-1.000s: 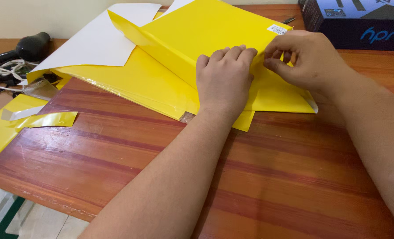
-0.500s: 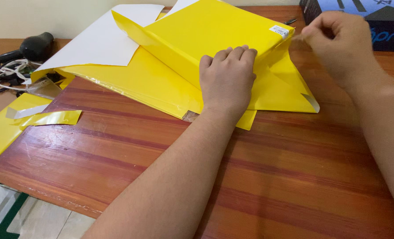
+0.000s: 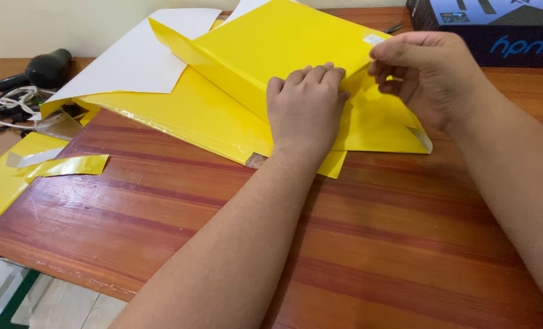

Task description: The person wraps a rectangular box with yellow wrapping paper on a wooden table. They fold the paper around the box, smooth the edges, and secure the folds with clear adhesive tape using a red tape dispenser. The person rotates the box to wrap all sides and completes the wrapping by taping the final seam.

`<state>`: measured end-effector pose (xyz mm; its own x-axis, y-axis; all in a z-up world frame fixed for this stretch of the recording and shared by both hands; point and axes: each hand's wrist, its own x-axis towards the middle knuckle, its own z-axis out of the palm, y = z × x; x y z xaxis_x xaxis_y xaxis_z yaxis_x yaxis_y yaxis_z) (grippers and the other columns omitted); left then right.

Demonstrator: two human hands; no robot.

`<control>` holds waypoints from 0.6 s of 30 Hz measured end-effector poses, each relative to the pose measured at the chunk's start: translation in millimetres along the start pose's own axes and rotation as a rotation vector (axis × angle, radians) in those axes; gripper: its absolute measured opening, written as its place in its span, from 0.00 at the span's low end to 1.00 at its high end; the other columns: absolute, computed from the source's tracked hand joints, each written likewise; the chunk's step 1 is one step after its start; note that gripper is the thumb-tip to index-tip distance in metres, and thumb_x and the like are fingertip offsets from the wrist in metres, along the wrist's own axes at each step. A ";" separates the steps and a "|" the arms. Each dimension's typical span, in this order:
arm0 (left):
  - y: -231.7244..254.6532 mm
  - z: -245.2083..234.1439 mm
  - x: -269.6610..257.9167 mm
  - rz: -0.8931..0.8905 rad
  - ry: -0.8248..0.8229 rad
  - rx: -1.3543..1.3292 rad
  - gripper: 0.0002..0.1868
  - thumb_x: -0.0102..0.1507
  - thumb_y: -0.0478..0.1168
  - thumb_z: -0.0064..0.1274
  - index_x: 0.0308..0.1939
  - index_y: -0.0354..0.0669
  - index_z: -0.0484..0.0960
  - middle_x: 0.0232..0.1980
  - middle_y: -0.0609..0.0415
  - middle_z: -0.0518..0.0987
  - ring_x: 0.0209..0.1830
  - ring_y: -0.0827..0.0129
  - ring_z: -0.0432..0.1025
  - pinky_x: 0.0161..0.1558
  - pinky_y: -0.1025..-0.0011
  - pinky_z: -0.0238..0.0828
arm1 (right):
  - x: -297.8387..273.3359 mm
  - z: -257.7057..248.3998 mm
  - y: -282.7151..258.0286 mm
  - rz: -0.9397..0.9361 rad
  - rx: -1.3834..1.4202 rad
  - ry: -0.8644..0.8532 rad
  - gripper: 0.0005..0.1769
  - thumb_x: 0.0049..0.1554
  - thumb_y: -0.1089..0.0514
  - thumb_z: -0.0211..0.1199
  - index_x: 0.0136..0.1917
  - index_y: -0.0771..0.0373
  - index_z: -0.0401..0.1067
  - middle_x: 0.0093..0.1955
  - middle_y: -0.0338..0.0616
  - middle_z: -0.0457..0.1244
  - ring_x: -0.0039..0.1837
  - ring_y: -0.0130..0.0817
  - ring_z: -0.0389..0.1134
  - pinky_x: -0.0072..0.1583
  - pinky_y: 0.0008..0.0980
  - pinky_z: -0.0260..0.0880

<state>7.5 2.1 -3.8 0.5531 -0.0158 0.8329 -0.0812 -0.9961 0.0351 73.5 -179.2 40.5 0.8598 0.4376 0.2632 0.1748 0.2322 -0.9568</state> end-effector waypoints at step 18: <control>2.0 -8.1 2.7 -0.020 -0.015 -0.026 0.21 0.61 0.45 0.58 0.59 0.59 0.83 0.42 0.64 0.84 0.46 0.66 0.78 0.48 0.61 0.62 | 8.1 20.6 20.5 0.363 -0.056 0.051 0.07 0.60 0.57 0.66 0.46 0.63 0.76 0.36 0.36 0.64 0.38 0.24 0.62 0.41 0.24 0.64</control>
<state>2.1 0.8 3.0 0.5669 0.0030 0.8238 -0.0909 -0.9937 0.0662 74.2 -153.0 25.5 0.8932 0.4383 -0.1002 -0.1219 0.0215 -0.9923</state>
